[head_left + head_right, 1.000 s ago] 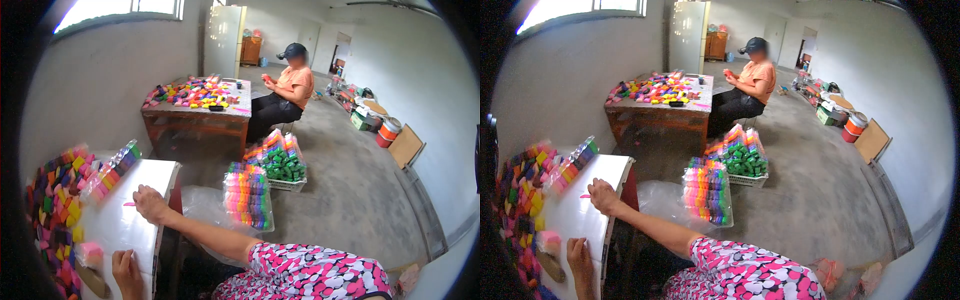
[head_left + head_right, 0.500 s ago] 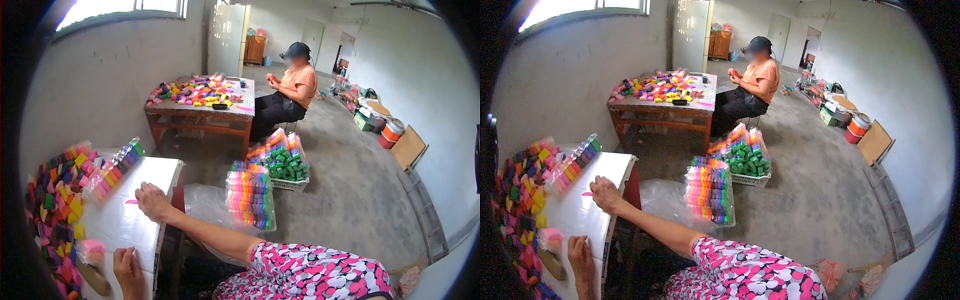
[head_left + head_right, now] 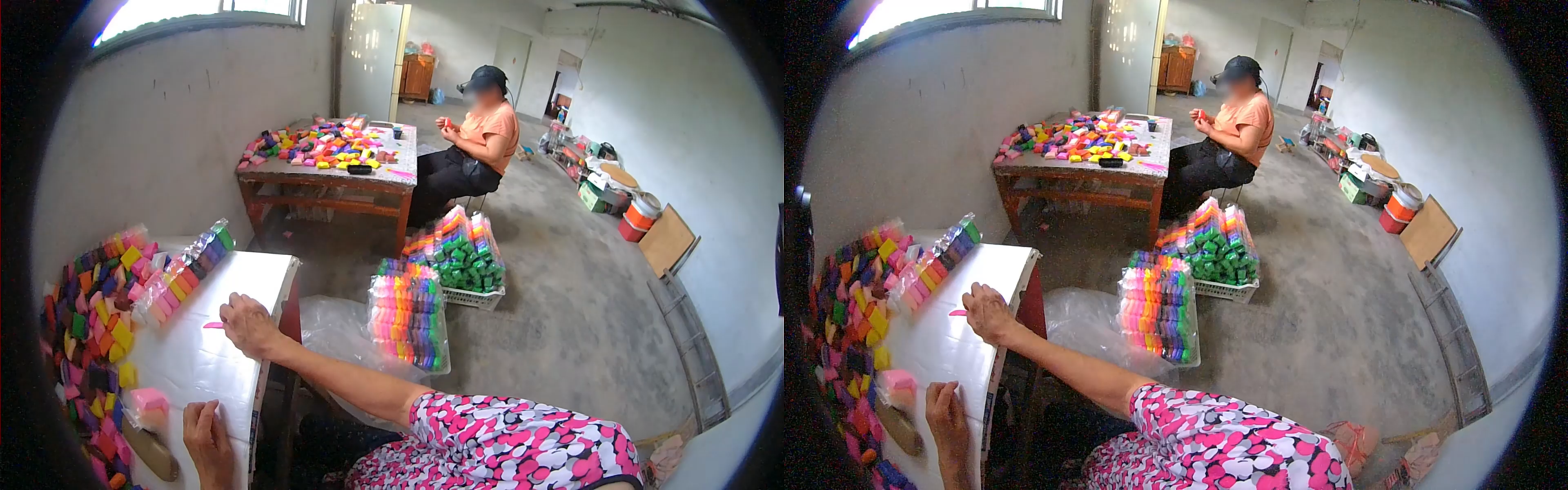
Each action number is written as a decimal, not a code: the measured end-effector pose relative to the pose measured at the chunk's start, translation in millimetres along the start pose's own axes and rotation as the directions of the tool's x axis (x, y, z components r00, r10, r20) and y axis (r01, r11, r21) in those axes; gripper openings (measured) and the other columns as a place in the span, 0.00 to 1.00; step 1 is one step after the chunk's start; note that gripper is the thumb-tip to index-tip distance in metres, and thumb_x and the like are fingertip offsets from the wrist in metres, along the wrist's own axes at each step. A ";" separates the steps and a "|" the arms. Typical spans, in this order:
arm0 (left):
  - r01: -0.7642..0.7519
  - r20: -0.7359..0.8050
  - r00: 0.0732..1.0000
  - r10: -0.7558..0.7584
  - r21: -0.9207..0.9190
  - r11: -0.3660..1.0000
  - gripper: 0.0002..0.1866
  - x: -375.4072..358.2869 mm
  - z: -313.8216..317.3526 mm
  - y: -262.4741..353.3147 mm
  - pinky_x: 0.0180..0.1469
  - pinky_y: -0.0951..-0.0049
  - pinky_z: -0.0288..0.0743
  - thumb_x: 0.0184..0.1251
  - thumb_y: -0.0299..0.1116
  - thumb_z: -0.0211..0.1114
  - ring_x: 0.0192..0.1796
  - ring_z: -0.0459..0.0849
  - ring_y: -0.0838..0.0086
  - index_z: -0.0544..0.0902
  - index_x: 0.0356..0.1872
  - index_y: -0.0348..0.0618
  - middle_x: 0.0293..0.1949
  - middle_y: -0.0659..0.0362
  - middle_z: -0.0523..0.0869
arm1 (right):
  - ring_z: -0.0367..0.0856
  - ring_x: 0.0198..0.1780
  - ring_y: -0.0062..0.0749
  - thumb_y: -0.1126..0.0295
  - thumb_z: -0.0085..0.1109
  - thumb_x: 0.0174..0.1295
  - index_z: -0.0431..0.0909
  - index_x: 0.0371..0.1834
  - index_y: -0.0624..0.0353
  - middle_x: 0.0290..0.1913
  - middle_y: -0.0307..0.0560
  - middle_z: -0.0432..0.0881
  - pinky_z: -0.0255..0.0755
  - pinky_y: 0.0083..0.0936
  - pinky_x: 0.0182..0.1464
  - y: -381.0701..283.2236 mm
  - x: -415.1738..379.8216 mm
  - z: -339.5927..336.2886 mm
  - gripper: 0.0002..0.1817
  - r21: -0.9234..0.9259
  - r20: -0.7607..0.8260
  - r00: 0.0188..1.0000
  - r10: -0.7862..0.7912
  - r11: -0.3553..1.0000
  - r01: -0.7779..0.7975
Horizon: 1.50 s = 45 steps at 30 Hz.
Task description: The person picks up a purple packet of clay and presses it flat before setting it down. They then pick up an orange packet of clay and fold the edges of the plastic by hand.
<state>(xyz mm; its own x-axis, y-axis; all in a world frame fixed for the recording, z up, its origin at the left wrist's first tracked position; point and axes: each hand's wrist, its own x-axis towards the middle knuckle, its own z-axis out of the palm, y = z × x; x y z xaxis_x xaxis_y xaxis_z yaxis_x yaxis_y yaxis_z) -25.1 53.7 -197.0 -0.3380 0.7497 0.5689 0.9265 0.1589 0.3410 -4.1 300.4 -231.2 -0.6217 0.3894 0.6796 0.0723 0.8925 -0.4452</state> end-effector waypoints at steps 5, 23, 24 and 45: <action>0.022 0.009 1.000 -0.022 -0.004 1.000 0.09 0.3 -0.4 0.9 0.42 0.63 0.73 0.63 0.16 0.54 0.40 0.78 0.56 0.80 0.42 0.30 0.37 0.48 0.78 | 0.77 0.41 0.45 0.72 0.58 0.57 0.77 0.30 0.62 0.37 0.53 0.75 0.72 0.38 0.47 -1.1 -0.1 -1.4 0.05 -0.001 0.005 1.000 0.001 1.000 -0.001; 0.018 0.005 1.000 -0.018 -0.020 1.000 0.09 -0.2 -0.8 0.7 0.42 0.64 0.74 0.63 0.16 0.55 0.40 0.78 0.58 0.80 0.43 0.30 0.36 0.49 0.78 | 0.77 0.41 0.46 0.73 0.58 0.56 0.78 0.30 0.63 0.36 0.54 0.76 0.73 0.38 0.47 0.1 0.6 0.0 0.05 -0.011 0.009 1.000 -0.007 1.000 0.007; 0.014 0.006 1.000 -0.014 -0.018 1.000 0.09 -0.3 -0.4 -0.9 0.42 0.64 0.74 0.63 0.16 0.55 0.40 0.78 0.58 0.80 0.43 0.30 0.36 0.49 0.78 | 0.77 0.41 0.46 0.73 0.58 0.56 0.78 0.30 0.63 0.36 0.54 0.76 0.72 0.38 0.47 0.1 0.5 -0.2 0.05 -0.007 0.006 1.000 -0.009 1.000 0.009; 0.007 0.009 1.000 -0.007 0.011 1.000 0.10 0.6 -1.6 2.4 0.42 0.63 0.74 0.63 0.16 0.55 0.39 0.78 0.57 0.80 0.43 0.31 0.36 0.49 0.78 | 0.77 0.41 0.45 0.72 0.57 0.56 0.78 0.30 0.62 0.36 0.53 0.75 0.72 0.38 0.48 0.5 0.4 1.8 0.05 -0.014 0.015 1.000 0.003 1.000 -0.003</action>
<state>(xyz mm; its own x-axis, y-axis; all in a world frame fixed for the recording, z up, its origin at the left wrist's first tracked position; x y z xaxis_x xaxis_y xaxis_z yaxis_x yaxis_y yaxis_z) -23.4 53.5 -194.7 -0.3429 0.7544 0.5597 0.9259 0.1711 0.3367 -5.6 300.6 -232.2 -0.6330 0.3884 0.6697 0.0845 0.8945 -0.4389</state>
